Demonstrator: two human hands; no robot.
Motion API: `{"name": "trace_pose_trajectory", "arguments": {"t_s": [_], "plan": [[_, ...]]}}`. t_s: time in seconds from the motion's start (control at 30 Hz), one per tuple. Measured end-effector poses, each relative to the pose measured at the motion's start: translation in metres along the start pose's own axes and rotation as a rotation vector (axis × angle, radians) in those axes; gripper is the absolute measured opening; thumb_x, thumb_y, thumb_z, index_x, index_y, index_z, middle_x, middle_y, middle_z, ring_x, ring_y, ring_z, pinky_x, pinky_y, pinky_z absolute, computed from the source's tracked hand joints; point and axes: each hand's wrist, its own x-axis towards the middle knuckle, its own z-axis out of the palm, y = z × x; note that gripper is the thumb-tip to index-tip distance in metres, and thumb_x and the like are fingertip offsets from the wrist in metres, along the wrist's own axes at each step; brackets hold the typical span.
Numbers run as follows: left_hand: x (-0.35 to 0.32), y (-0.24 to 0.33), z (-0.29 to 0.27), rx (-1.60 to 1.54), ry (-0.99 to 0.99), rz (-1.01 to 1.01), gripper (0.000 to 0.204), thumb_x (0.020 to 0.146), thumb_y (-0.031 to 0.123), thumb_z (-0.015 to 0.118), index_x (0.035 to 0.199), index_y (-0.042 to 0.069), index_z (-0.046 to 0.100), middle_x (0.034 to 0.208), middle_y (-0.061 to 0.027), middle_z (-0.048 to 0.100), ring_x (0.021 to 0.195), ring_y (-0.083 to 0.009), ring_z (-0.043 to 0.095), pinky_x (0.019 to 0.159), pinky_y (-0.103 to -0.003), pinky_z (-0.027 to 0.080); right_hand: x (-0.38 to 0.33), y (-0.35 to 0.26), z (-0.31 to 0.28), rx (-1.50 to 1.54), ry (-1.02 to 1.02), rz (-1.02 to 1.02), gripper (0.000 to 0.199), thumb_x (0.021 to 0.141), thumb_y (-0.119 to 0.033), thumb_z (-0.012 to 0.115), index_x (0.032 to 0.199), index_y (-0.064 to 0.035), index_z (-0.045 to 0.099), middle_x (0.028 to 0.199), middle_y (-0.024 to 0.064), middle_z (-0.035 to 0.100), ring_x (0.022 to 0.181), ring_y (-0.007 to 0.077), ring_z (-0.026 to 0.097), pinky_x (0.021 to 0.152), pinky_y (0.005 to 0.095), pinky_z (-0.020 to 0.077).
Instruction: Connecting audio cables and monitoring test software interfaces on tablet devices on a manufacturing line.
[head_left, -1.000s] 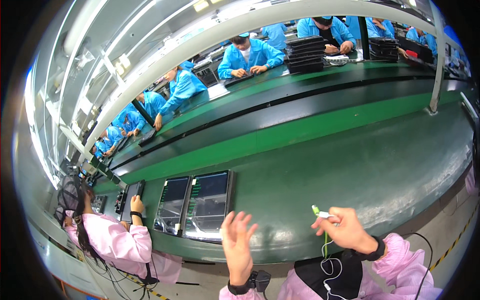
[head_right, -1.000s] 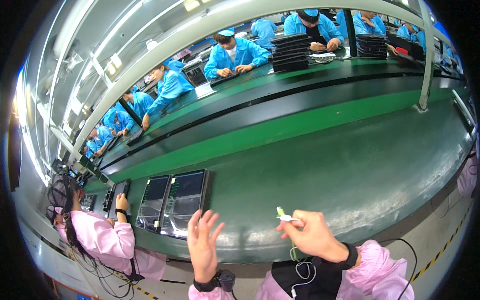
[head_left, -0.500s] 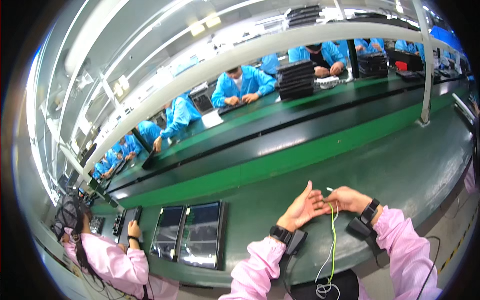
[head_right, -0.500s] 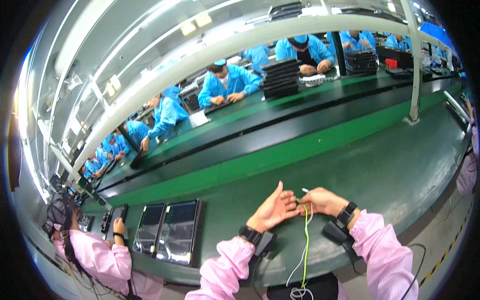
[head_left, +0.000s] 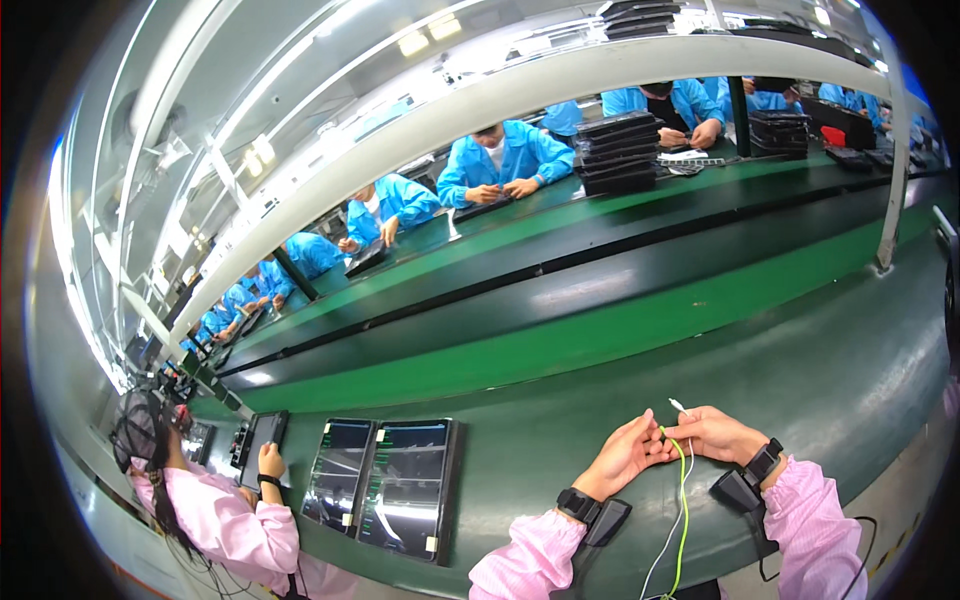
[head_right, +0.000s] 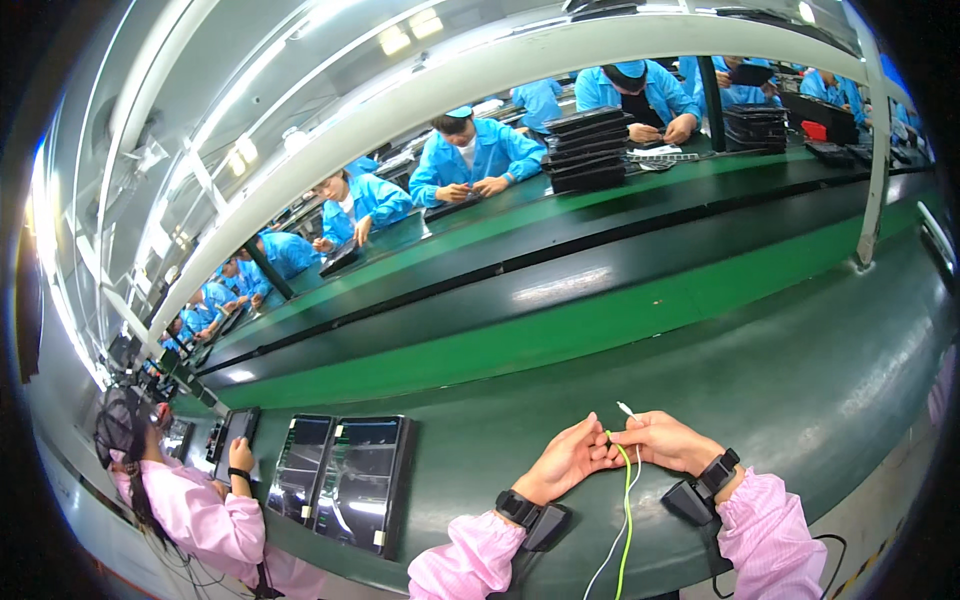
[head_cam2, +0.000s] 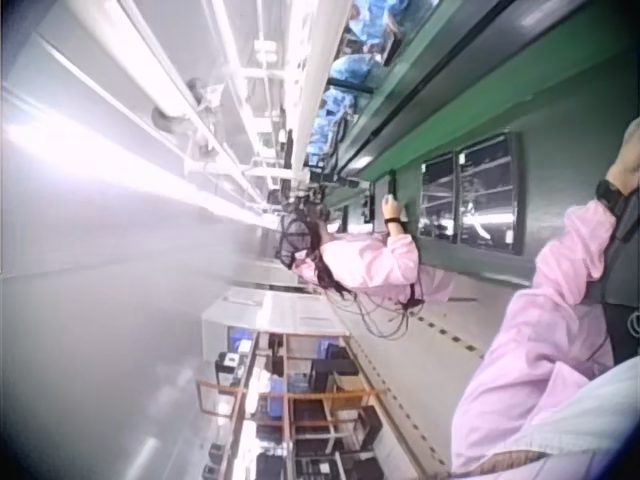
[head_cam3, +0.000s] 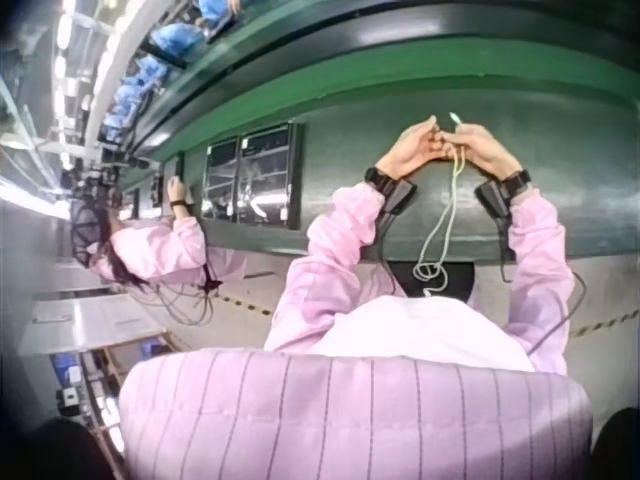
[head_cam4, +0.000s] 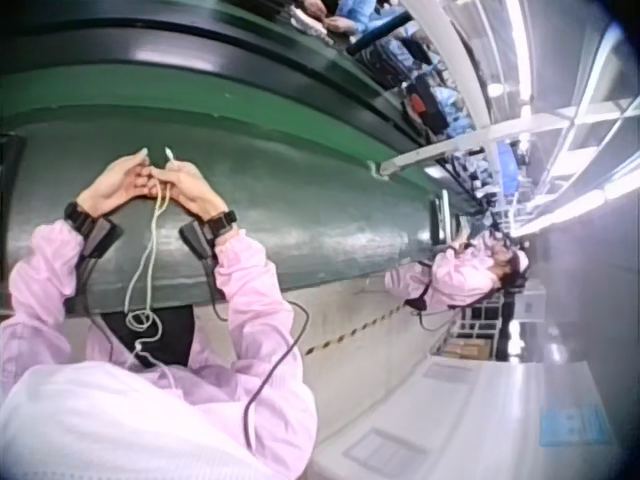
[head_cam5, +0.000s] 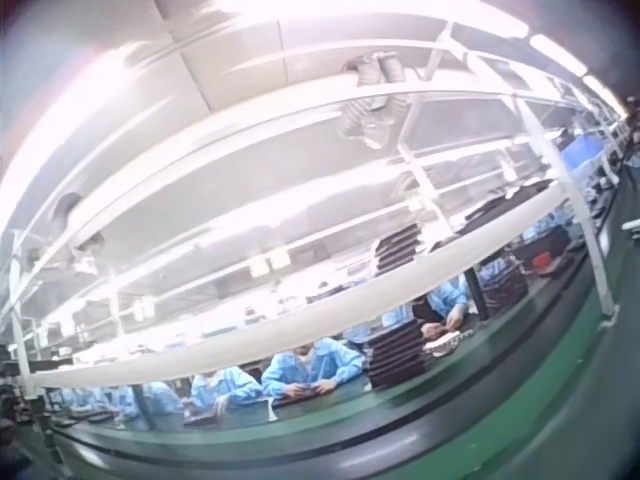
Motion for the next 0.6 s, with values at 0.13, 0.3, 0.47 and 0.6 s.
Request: {"name": "trace_pose_trajectory", "arguments": {"t_s": [0.13, 0.3, 0.47, 0.6], "plan": [[-0.01, 0.002, 0.003, -0.003, 0.033, 0.024, 0.024, 0.095, 0.029, 0.044, 0.09, 0.006, 0.052, 0.077, -0.0013, 0.053, 0.075, -0.0139, 0.055, 0.074, -0.03, 0.048, -0.003, -0.003, 0.011, 0.006, 0.012, 0.006, 0.024, 0.087, -0.004, 0.056, 0.068, -0.0099, 0.042, 0.084, 0.0123, 0.062, 0.076, 0.0207, 0.062, 0.072, 0.0304, 0.0515], [-0.009, -0.004, 0.003, 0.039, 0.0, 0.029, 0.022, 0.095, 0.027, 0.044, 0.091, 0.007, 0.051, 0.079, -0.0003, 0.053, 0.075, -0.0124, 0.054, 0.076, -0.03, 0.047, -0.004, 0.004, -0.002, 0.012, -0.032, -0.032, 0.018, 0.085, -0.006, 0.059, 0.075, -0.0069, 0.045, 0.085, 0.0123, 0.061, 0.077, 0.0202, 0.062, 0.071, 0.0284, 0.0507], [-0.009, -0.006, -0.011, 0.049, -0.029, 0.053, 0.026, 0.096, 0.027, 0.043, 0.097, 0.003, 0.052, 0.086, -0.0059, 0.057, 0.087, -0.0204, 0.057, 0.078, -0.032, 0.046, -0.009, -0.003, 0.014, -0.081, -0.017, -0.03, 0.02, 0.083, -0.008, 0.062, 0.098, 0.0015, 0.052, 0.084, 0.0101, 0.061, 0.077, 0.0185, 0.062, 0.07, 0.0262, 0.0489], [-0.007, -0.006, -0.009, 0.064, -0.038, 0.052, 0.025, 0.095, 0.027, 0.043, 0.096, 0.004, 0.052, 0.088, -0.0069, 0.058, 0.086, -0.0201, 0.057, 0.078, -0.032, 0.046, -0.011, -0.003, 0.013, -0.105, 0.019, -0.024, 0.022, 0.083, -0.008, 0.061, 0.1, 0.0035, 0.053, 0.085, 0.0107, 0.061, 0.078, 0.0183, 0.062, 0.07, 0.0262, 0.049]]}}
